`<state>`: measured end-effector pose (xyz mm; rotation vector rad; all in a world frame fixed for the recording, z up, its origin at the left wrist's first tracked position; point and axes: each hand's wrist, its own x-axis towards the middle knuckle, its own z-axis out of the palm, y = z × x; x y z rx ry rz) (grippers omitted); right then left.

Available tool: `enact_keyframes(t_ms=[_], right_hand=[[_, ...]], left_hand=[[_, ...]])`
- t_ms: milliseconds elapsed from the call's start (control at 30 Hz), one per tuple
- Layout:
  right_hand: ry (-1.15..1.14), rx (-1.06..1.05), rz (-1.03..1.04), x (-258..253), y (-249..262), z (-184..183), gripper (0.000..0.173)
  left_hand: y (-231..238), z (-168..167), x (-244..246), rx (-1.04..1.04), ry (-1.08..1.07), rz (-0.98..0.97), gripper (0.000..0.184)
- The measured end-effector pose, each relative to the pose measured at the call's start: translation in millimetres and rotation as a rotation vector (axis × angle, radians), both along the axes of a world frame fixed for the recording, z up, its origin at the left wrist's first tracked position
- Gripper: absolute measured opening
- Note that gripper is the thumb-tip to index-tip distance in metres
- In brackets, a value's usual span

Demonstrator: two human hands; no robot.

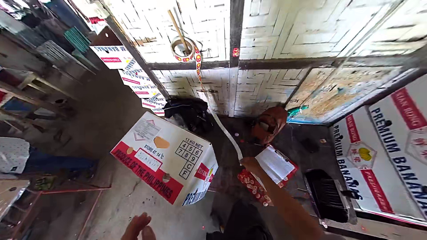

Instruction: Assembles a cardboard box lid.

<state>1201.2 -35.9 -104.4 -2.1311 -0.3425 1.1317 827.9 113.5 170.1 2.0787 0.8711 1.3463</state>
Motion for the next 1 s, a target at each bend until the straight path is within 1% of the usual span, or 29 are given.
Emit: enact_keyframes(t_ms=[33,67,133,167,233,267,300,333,367,400,467,500,533,667,700,733,800,833,867,933,967,1000], right_hand=[[0.015,0.103,-0.002,-11,-9,40,0.04],[0.032,0.222,0.056,-22,-21,83,0.04],[0.059,0.52,0.279,-42,-46,168,0.036],[0.064,0.686,0.402,-51,-55,207,0.038],[0.023,0.95,0.629,-69,-60,280,0.042],[-0.038,1.04,0.682,-78,-57,311,0.038],[-0.132,1.097,0.656,-88,-50,338,0.029],[-0.239,1.119,0.559,-98,-43,358,0.02],[-0.335,1.114,0.421,-107,-34,374,0.015],[-0.413,1.09,0.281,-113,-24,384,0.013],[-0.476,1.037,0.078,-114,-7,393,0.011],[-0.461,1.032,0.036,-111,0,392,0.013],[-0.422,1.036,0.025,-109,5,389,0.014],[-0.29,1.04,0.001,-107,26,374,0.01],[-0.32,1.033,-0.026,-107,31,369,0.009],[-0.398,1.025,-0.056,-107,35,363,0.011],[-0.693,0.983,-0.062,-111,36,348,0.032],[-0.859,0.969,-0.01,-113,32,341,0.036],[-0.999,0.949,0.092,-114,26,337,0.033],[-1.186,0.797,0.392,-119,12,333,0.028],[-1.278,0.73,0.492,-122,9,328,0.027],[-1.344,0.702,0.538,-124,8,321,0.025]], left_hand=[[-1,0,0,-0.019,-0.014,-0.052,0.029],[-3,1,2,-0.046,-0.016,-0.127,0.03],[-9,6,17,-0.064,0.027,-0.311,0.033],[-13,12,31,-0.06,0.058,-0.42,0.038],[-20,23,66,-0.01,0.15,-0.655,0.057],[-21,25,84,0.011,0.179,-0.777,0.062],[-23,23,100,0.005,0.16,-0.876,0.058],[-25,20,112,-0.045,0.094,-0.95,0.043],[-28,18,120,-0.138,0.003,-1.003,0.028],[-31,19,124,-0.265,-0.088,-1.062,0.021],[-37,24,121,-0.539,-0.235,-1.138,0.021],[-39,26,118,-0.637,-0.279,-1.136,0.021],[-40,26,114,-0.691,-0.301,-1.116,0.022],[-41,27,107,-0.75,-0.365,-0.961,0.021],[-41,27,105,-0.764,-0.39,-0.908,0.02],[-42,27,105,-0.774,-0.402,-0.851,0.019],[-42,24,105,-0.794,-0.399,-0.762,0.018],[-42,23,106,-0.802,-0.4,-0.731,0.017],[-41,21,106,-0.808,-0.404,-0.706,0.017],[-42,19,107,-0.816,-0.39,-0.673,0.017],[-44,15,107,-0.802,-0.366,-0.663,0.016],[-45,11,108,-0.764,-0.325,-0.645,0.015]])
